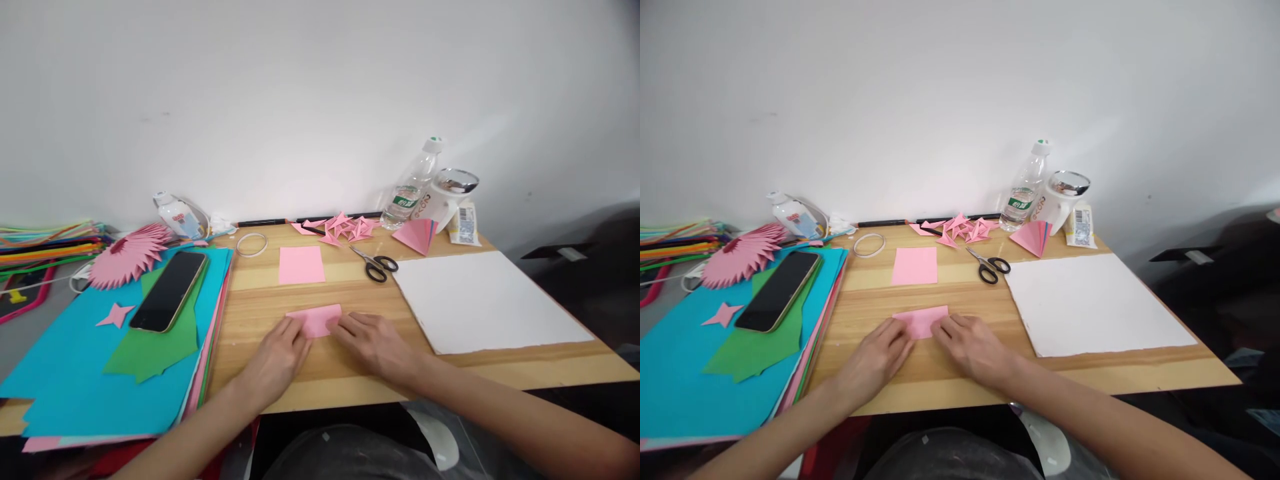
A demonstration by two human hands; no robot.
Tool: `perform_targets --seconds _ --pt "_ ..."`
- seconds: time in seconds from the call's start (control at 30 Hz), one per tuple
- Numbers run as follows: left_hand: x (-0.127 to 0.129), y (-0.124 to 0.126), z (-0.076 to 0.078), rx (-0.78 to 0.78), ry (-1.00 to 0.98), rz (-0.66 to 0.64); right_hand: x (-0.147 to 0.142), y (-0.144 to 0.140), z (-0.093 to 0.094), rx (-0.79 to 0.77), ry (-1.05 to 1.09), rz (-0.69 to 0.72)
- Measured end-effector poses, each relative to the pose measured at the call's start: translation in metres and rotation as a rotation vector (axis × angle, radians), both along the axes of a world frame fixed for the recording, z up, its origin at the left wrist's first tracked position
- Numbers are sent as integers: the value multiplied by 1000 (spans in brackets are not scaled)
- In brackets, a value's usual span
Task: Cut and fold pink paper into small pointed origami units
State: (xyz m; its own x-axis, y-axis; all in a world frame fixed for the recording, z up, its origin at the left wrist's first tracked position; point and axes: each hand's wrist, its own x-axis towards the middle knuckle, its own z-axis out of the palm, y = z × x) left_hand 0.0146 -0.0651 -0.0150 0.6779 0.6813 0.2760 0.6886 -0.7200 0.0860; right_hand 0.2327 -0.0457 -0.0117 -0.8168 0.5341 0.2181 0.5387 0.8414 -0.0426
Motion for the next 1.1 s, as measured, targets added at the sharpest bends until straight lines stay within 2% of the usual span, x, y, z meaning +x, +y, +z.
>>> perform_targets --seconds 0.17,0.37,0.5,0.7,0.97,1.1 --pt "12 -1 -16 115 15 180 -22 -5 -11 143 -39 -124" --pt "11 1 -25 224 86 63 -31 0 -16 30 75 -86" --pt "15 -2 -24 267 198 70 -31 0 -15 35 73 -98" --pt "18 -4 -15 353 328 88 -32 1 -12 -3 42 -102" --pt "15 -3 -17 264 320 89 -37 3 -5 159 -87 -100" --pt "16 -3 -19 299 320 116 -41 3 -9 148 -132 -197"
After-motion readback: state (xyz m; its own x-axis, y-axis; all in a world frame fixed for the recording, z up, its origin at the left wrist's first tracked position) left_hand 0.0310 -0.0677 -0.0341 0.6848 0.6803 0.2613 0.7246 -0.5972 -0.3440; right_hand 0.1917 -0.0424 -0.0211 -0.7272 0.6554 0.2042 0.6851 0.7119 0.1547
